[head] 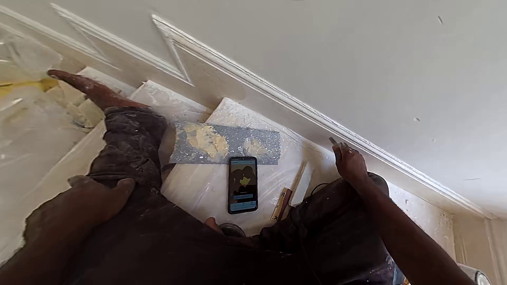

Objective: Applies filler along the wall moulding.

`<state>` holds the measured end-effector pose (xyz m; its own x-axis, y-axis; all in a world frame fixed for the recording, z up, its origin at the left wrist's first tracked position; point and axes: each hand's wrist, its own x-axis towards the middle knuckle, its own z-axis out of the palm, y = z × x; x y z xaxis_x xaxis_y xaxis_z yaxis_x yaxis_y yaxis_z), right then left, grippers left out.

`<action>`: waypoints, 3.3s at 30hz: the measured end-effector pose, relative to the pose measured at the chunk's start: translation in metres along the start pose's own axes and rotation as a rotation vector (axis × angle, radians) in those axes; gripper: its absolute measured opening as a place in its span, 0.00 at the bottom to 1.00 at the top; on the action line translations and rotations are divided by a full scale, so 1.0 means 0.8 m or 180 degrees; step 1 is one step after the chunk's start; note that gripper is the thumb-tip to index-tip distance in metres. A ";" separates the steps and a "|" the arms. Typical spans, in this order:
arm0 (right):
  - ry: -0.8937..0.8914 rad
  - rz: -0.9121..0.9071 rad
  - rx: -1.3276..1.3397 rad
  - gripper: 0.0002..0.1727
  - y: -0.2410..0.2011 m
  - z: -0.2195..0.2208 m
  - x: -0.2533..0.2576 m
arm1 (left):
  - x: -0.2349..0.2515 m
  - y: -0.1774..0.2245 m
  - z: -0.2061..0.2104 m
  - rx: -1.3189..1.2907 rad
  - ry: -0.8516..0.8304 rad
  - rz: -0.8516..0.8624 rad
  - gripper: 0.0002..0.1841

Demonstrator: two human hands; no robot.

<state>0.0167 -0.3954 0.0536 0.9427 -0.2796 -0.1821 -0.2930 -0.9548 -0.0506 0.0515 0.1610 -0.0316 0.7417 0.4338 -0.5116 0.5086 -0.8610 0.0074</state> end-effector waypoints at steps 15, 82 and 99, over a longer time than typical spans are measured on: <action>0.0250 0.0323 -0.0348 0.27 0.010 0.005 0.012 | 0.006 0.014 0.004 0.0015 -0.0037 -0.0127 0.48; -0.0339 0.0131 0.0821 0.37 -0.058 -0.014 0.079 | 0.003 0.007 0.008 0.0071 0.0134 -0.0090 0.49; -0.0965 0.0707 0.1804 0.33 -0.100 -0.029 0.087 | 0.005 0.013 0.008 0.0132 0.0135 -0.0139 0.51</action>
<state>0.1091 -0.3410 0.0676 0.7882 -0.3435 -0.5106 -0.5908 -0.6544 -0.4719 0.0571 0.1526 -0.0390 0.7374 0.4813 -0.4739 0.5231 -0.8508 -0.0501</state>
